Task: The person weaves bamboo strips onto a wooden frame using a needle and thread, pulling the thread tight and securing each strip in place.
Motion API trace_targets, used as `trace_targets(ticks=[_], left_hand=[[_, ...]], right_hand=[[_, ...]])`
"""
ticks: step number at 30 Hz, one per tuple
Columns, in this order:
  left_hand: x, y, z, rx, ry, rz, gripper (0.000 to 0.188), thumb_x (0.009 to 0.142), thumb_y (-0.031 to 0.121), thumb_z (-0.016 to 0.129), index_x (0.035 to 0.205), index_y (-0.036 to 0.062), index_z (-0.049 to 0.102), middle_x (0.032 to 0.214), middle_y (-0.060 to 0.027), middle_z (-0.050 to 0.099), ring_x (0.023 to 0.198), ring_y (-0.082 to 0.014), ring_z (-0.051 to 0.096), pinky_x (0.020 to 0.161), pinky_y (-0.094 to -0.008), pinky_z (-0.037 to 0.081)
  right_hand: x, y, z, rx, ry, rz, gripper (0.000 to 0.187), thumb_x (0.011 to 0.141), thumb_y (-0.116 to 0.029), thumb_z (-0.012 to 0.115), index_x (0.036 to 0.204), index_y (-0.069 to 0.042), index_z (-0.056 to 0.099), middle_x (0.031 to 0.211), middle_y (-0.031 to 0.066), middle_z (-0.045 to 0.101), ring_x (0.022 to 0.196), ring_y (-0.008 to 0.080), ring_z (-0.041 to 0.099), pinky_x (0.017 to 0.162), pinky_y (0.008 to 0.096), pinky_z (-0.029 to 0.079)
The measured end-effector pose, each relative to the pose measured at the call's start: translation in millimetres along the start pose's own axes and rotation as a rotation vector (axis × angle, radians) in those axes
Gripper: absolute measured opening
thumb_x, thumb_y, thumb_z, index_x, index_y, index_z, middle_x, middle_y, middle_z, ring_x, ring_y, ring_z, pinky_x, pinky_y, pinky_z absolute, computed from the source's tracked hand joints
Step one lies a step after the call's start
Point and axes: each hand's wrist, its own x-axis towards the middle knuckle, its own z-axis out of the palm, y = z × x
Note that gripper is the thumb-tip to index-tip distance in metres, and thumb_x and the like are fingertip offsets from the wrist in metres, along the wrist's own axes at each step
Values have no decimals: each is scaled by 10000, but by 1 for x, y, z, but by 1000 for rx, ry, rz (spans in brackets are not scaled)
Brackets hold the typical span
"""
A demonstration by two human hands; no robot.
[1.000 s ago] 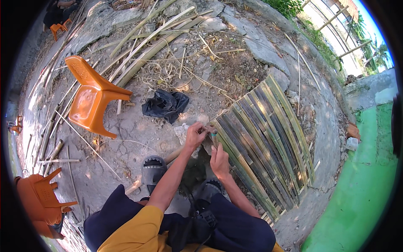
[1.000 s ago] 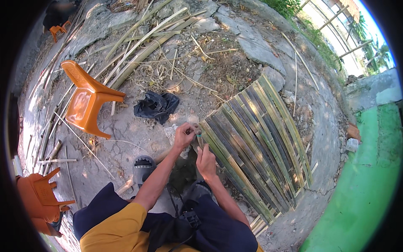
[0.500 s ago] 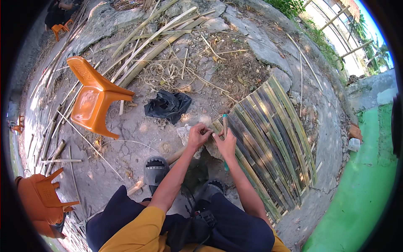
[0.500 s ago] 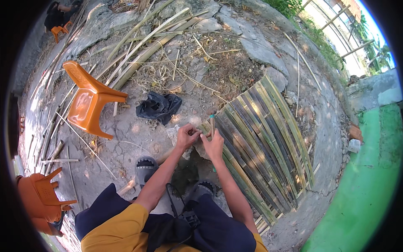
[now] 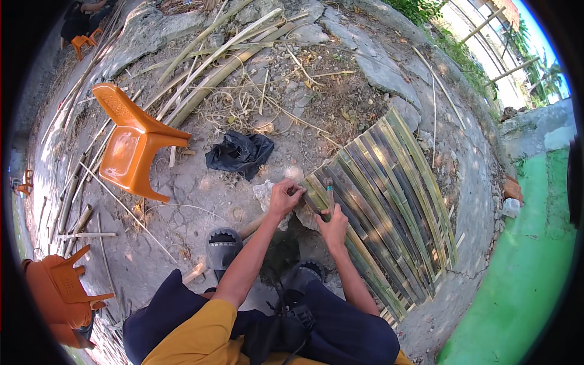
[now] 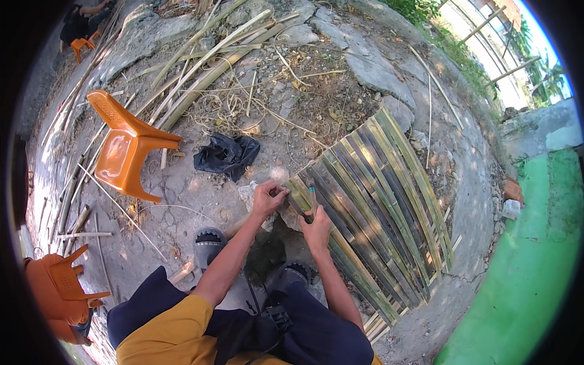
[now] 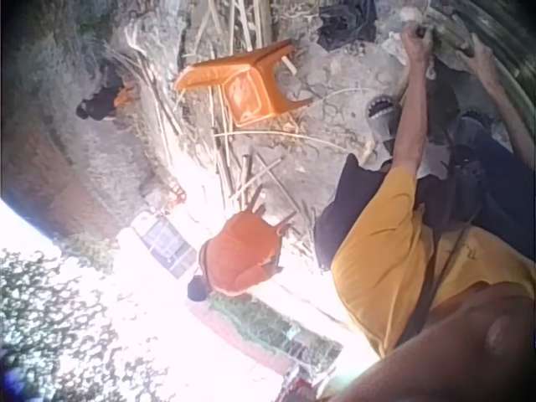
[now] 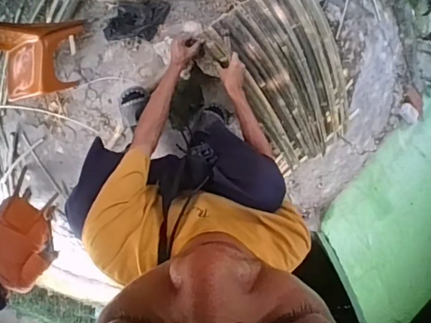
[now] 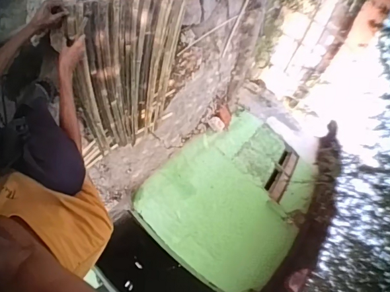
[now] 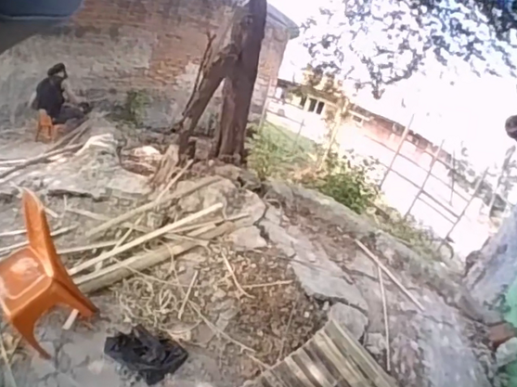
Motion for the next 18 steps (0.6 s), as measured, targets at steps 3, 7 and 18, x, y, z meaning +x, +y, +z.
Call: trace_targets(ticks=[3,7,18], left_hand=[[1,-1,0,-6,-5,-3,174,792,97,874,795,-10,737,685,-82,614,581,-161,543,558,-342,429],[0,1,2,-21,-2,9,171,791,93,876,796,-7,738,689,-79,614,580,-161,539,557,-338,426],[1,0,1,0,1,33,172,794,96,874,797,-6,735,685,-86,603,581,-174,536,551,-349,416]], right_hand=[[-1,-3,-2,6,-1,33,390,749,-161,910,962,-26,613,893,175,753,894,456,722,784,525,556],[1,-4,-6,29,-4,50,383,752,-162,908,952,-33,609,889,173,752,884,462,717,774,532,552],[-22,8,-5,-155,-11,47,421,765,-144,877,1007,-54,545,997,157,683,966,442,679,802,547,523]])
